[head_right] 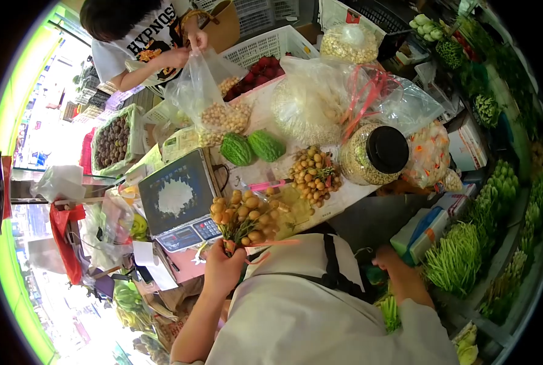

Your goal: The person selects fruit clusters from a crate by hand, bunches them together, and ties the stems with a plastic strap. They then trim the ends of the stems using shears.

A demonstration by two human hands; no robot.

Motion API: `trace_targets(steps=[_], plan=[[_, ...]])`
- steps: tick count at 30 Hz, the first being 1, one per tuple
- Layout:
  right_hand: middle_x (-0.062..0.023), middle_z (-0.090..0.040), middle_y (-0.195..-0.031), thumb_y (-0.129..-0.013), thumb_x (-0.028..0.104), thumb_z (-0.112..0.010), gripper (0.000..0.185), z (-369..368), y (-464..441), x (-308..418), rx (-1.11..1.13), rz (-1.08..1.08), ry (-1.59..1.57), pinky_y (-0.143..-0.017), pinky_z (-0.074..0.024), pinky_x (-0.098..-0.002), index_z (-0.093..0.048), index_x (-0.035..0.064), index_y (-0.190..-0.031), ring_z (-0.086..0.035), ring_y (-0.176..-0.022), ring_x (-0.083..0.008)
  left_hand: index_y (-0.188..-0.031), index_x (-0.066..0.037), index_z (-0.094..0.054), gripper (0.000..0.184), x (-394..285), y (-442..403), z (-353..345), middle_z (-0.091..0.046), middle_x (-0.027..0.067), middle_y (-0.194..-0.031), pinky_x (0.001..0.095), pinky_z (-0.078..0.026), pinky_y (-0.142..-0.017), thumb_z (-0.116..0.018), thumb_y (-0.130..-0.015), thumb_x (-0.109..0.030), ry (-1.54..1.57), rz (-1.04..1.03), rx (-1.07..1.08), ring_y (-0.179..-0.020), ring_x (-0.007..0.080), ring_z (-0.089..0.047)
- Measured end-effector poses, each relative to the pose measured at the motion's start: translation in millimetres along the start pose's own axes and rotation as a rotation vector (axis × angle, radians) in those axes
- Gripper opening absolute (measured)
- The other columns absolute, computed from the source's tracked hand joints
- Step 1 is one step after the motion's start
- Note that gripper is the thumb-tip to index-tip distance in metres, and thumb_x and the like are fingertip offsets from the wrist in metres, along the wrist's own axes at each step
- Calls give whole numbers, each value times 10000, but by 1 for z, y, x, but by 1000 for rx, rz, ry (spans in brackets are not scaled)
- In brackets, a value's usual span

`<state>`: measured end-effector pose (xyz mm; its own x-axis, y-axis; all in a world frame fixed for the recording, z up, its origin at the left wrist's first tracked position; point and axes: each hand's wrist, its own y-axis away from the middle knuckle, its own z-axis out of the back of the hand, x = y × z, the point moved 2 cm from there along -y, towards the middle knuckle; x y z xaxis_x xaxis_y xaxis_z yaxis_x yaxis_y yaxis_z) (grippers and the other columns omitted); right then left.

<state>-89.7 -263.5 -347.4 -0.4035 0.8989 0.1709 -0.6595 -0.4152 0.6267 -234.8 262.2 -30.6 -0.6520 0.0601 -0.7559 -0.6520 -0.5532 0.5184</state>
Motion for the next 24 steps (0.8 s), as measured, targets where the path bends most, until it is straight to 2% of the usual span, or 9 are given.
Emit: trace_targets(steps=[2, 3, 5, 7, 9, 13, 16, 20, 24], plan=[[-233, -735, -974, -859, 436, -756, 602, 12, -14, 6, -275, -22, -124, -752, -571, -431, -662, -34, -1223, -732, -824, -314, -1015, 45, -587, 207, -5, 1, 2, -621, 32, -802, 274, -480, -616, -643, -883, -105, -27, 31, 2, -683, 99, -574], [-237, -729, -1020, -858, 462, -766, 667, 59, -29, 34, -27, -373, -391, -781, -569, -443, -639, -51, -1265, -729, -865, -325, -1010, 38, -592, 198, -9, 1, 1, -618, 25, -781, 273, -471, -595, -641, -884, -107, -55, 41, 7, -653, 95, -561], [-191, -737, -982, -903, 408, -755, 560, 149, -21, 112, -257, -152, -710, -750, -571, -396, -654, -32, -1233, -731, -814, -283, -1009, 34, -598, 195, -15, 0, -3, -613, 19, -764, 270, -467, -591, -640, -883, -109, -82, 36, -4, -639, 91, -554], [-166, -738, -968, -941, 298, -735, 430, 215, -3, 178, -198, 127, -1034, -740, -568, -370, -661, -19, -1223, -728, -808, -257, -1018, 32, -612, 207, -16, -2, -7, -618, 17, -758, 266, -463, -585, -651, -882, -119, -60, 56, -18, -632, 87, -553], [-152, -730, -984, -933, 214, -743, 376, 286, 36, 242, -134, 355, -829, -744, -568, -345, -661, 12, -1239, -724, -820, -235, -1038, 50, -600, 278, -20, -1, -8, -640, 55, -803, 287, -485, -657, -668, -874, -164, -70, 87, 24, -703, 116, -581], [-121, -718, -1014, -902, 251, -771, 366, 332, 72, 323, -408, 871, -730, -783, -567, -371, -694, 42, -1193, -712, -888, -299, -1070, 72, -584, 355, -29, 0, -15, -667, 93, -864, 301, -509, -729, -694, -865, -195, -57, 102, 52, -783, 139, -611], [-127, -715, -1020, -908, 323, -757, 351, 334, 80, 356, -273, 907, -679, -767, -561, -393, -722, 48, -1123, -704, -888, -329, -1083, 74, -575, 348, -20, -1, -18, -661, 86, -873, 290, -506, -719, -699, -861, -163, 1, 19, 46, -782, 134, -607], [-154, -709, -831, -925, 405, -701, 386, 348, 90, 381, 85, 615, -495, -712, -535, -450, -736, 30, -1012, -697, -826, -357, -1026, 48, -597, 272, -30, 5, -16, -650, 48, -830, 283, -523, -670, -719, -853, -123, -77, -29, -21, -720, 110, -609], [-182, -712, -764, -925, 369, -708, 381, 325, 72, 384, 99, 672, -473, -668, -545, -430, -740, 14, -1057, -715, -729, -325, -1067, 36, -556, 317, -21, 6, -10, -652, 83, -848, 307, -502, -662, -722, -860, -138, -46, -65, -52, -726, 146, -615]])
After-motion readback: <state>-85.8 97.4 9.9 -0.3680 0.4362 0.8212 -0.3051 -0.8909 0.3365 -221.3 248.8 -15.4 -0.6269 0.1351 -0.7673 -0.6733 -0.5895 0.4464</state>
